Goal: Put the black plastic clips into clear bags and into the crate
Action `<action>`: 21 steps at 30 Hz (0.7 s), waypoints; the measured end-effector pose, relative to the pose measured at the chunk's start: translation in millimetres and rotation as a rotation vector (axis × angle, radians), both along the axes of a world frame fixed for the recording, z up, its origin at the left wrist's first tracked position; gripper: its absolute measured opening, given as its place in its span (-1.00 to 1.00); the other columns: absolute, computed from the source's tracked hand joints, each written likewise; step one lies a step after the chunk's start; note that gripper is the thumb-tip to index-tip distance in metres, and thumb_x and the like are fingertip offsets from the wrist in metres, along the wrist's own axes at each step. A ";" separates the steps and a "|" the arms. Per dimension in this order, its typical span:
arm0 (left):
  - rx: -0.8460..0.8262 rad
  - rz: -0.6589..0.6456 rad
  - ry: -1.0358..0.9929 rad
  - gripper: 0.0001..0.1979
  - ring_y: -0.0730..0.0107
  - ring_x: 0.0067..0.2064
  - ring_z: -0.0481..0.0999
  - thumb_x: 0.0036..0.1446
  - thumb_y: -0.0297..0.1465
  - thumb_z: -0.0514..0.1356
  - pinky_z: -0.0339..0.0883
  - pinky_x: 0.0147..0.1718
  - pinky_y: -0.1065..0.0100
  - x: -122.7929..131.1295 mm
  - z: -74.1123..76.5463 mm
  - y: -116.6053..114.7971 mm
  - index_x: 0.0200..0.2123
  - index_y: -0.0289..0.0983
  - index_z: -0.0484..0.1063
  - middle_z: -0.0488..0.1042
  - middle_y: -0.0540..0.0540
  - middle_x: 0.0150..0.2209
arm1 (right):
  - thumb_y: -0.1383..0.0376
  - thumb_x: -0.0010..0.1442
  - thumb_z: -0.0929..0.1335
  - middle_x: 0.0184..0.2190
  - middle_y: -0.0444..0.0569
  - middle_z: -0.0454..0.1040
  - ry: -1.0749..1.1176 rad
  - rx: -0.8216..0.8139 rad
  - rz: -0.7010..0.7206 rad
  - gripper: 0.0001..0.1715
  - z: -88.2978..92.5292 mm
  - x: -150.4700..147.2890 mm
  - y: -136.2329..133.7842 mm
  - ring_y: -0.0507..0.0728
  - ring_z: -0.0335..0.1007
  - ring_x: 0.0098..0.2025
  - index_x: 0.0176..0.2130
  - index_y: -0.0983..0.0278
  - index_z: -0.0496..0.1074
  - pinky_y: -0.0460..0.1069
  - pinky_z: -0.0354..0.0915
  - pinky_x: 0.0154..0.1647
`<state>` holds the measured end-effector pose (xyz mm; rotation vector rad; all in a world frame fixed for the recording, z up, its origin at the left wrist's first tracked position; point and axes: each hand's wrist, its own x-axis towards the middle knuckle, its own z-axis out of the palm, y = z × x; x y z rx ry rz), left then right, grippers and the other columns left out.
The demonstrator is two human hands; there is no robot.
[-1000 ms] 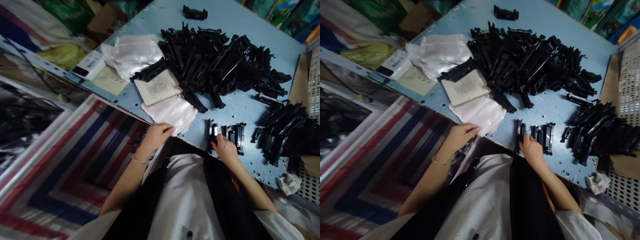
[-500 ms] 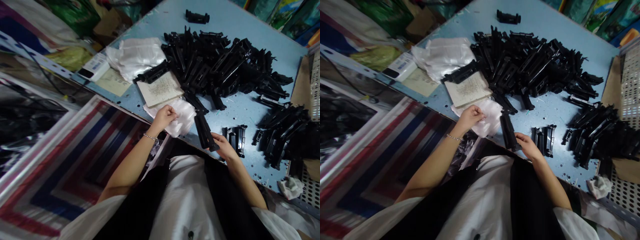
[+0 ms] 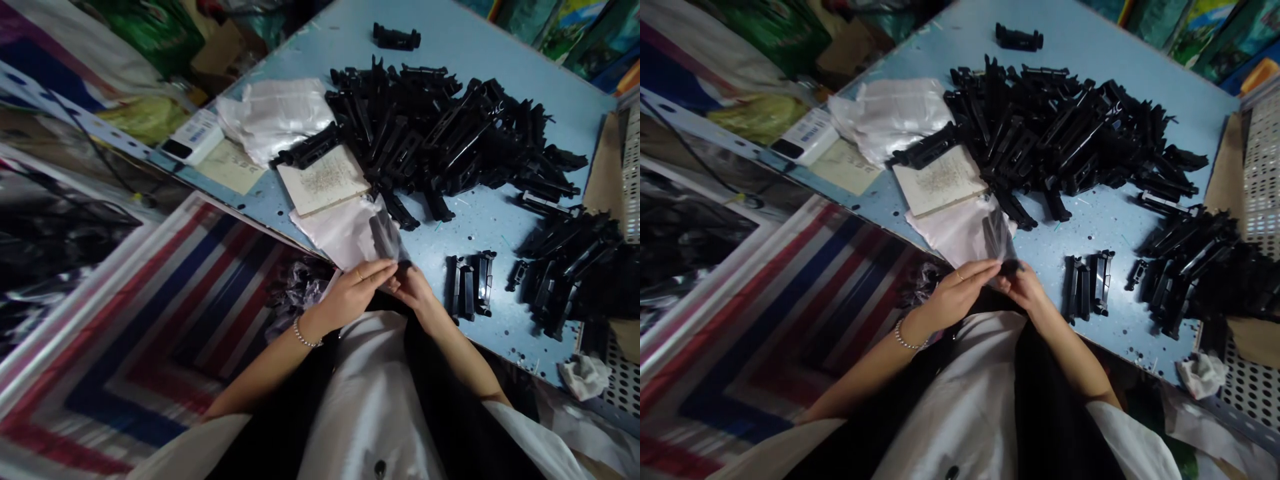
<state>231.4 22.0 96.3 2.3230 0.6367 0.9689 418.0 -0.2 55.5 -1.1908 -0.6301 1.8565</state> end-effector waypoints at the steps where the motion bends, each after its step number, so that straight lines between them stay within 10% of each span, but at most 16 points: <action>1: 0.003 -0.006 0.014 -0.38 0.30 0.26 0.41 0.33 -0.61 -0.03 0.40 0.23 0.20 4.9 0.2 -5.8 0.41 -0.18 0.07 0.39 -0.24 0.24 | 0.10 0.22 0.37 -0.43 -0.11 0.42 -0.139 0.054 -0.032 -0.75 2.7 0.0 -3.7 0.05 0.30 -0.37 -0.25 0.24 0.41 -0.12 0.33 -0.38; 6: 0.066 -0.014 0.114 -0.51 0.23 0.12 0.53 0.31 -0.52 0.12 0.44 0.18 0.14 6.3 14.3 -23.9 0.29 -0.23 0.27 0.52 -0.21 0.07 | 0.17 0.27 0.32 -0.28 -0.02 0.53 -0.704 0.384 0.092 -0.71 32.5 2.1 -29.8 0.15 0.43 -0.17 -0.13 0.30 0.49 0.02 0.36 -0.08; 11: -0.178 0.157 0.276 -0.68 0.23 0.00 0.59 0.32 -0.32 0.14 0.46 0.11 0.23 -69.6 36.1 -31.6 0.10 -0.03 0.48 0.55 -0.08 0.04 | 0.14 0.36 0.29 -0.05 0.06 0.58 -0.949 0.437 0.269 -0.57 75.6 47.5 -58.2 0.14 0.52 -0.09 0.13 0.26 0.42 -0.01 0.39 -0.09; 16: -0.505 0.322 0.788 -0.67 -0.04 0.06 0.58 0.20 -0.28 0.15 0.43 0.11 0.10 -123.6 -39.7 9.1 -0.04 -0.17 0.60 0.58 -0.18 0.05 | 0.16 0.41 0.25 -0.21 0.19 0.60 -1.822 -0.088 0.462 -0.67 95.4 105.0 -83.6 0.28 0.58 -0.19 -0.11 0.32 0.49 0.06 0.36 -0.21; 19: -0.621 0.420 1.070 -0.63 -0.11 0.09 0.56 0.13 -0.42 0.13 0.43 0.07 0.09 -118.9 -89.3 35.0 -0.04 -0.33 0.60 0.57 -0.32 0.06 | 0.14 0.42 0.23 -0.27 0.24 0.60 -1.910 -0.258 0.704 -0.63 89.5 111.8 -93.7 0.33 0.61 -0.22 -0.13 0.36 0.47 0.07 0.35 -0.28; 21: -0.650 0.459 1.145 -0.64 -0.16 0.04 0.59 0.16 -0.41 0.10 0.45 -0.01 0.08 -110.8 -96.0 42.1 -0.08 -0.38 0.61 0.60 -0.39 -0.01 | 0.13 0.41 0.25 -0.27 0.27 0.60 -1.909 -0.257 0.742 -0.62 82.0 110.2 -99.0 0.36 0.61 -0.22 -0.10 0.39 0.45 0.08 0.35 -0.29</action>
